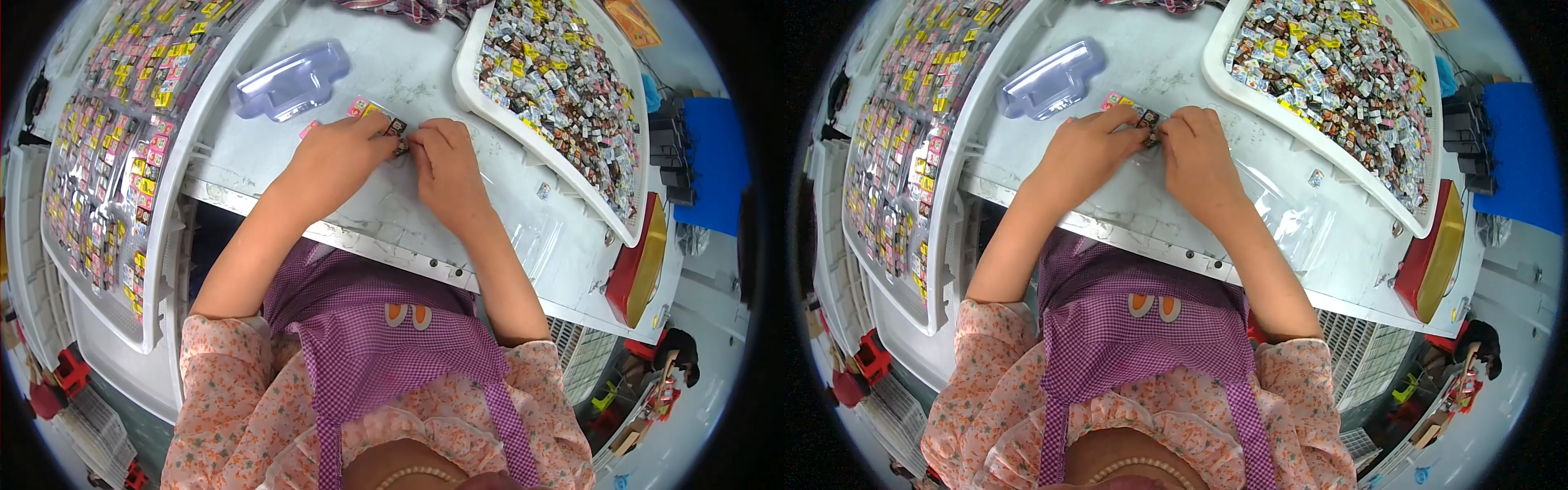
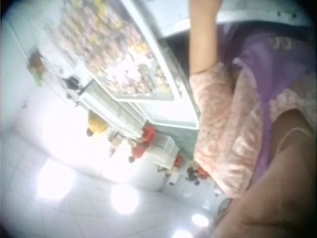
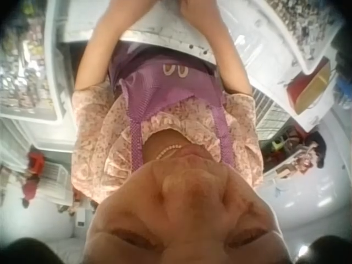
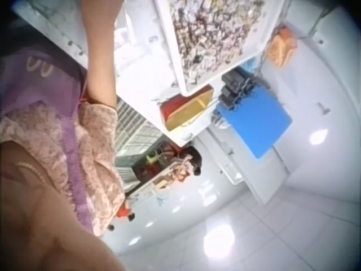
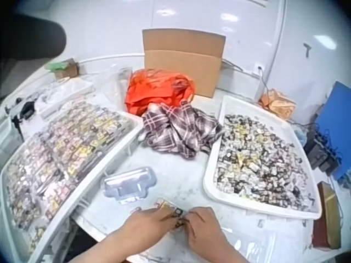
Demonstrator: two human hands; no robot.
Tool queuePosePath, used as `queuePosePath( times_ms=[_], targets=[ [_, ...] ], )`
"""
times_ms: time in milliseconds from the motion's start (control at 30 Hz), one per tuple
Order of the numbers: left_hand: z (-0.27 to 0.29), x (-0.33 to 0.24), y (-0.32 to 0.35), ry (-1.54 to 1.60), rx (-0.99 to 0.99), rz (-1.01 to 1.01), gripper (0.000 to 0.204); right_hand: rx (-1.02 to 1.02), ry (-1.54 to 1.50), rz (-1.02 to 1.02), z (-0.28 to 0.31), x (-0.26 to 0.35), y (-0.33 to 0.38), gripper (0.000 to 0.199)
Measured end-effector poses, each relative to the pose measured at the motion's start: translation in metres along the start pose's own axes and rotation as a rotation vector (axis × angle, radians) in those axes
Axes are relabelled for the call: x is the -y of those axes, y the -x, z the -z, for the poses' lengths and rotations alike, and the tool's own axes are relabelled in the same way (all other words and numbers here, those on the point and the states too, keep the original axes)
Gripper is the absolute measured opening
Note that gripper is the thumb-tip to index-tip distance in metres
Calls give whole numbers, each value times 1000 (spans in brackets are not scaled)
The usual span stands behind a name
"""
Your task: Sorting and arranging small colorful square toy pieces into strips for packaging.
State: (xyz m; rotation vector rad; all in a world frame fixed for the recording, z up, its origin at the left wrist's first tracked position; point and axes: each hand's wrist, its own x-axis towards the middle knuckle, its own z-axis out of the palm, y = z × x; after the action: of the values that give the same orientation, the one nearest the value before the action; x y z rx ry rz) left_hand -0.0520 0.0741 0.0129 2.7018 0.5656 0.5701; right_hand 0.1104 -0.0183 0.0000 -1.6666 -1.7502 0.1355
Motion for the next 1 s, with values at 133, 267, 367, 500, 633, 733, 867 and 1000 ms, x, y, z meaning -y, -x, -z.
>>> queuePosePath(
  times_ms=[133,267,367,500,633,733,867,1000],
  targets=[
    [4,-4,0,-24,16,9,16,26,-68,-37,5,-2,2,14],
    [10,-3,1,-31,64,-18,20,129,-186,-127,15,-3,-1,19],
    [11,-4,1,-53,90,-26,20,153,-147,-109,14,-5,-1,19],
    [11,-6,0,-75,73,-62,19,166,-97,-83,15,-1,-3,17],
    [8,-5,2,-72,84,-52,16,182,-90,-55,15,-5,-5,15],
    [6,-5,4,-49,47,-55,16,214,-135,-101,16,-5,-7,16],
    [2,-4,5,-28,5,-53,16,240,-164,-156,19,-2,-12,17],
    [-1,-4,6,-29,-18,-58,15,246,-170,-173,17,-2,-14,16]
  ],
)
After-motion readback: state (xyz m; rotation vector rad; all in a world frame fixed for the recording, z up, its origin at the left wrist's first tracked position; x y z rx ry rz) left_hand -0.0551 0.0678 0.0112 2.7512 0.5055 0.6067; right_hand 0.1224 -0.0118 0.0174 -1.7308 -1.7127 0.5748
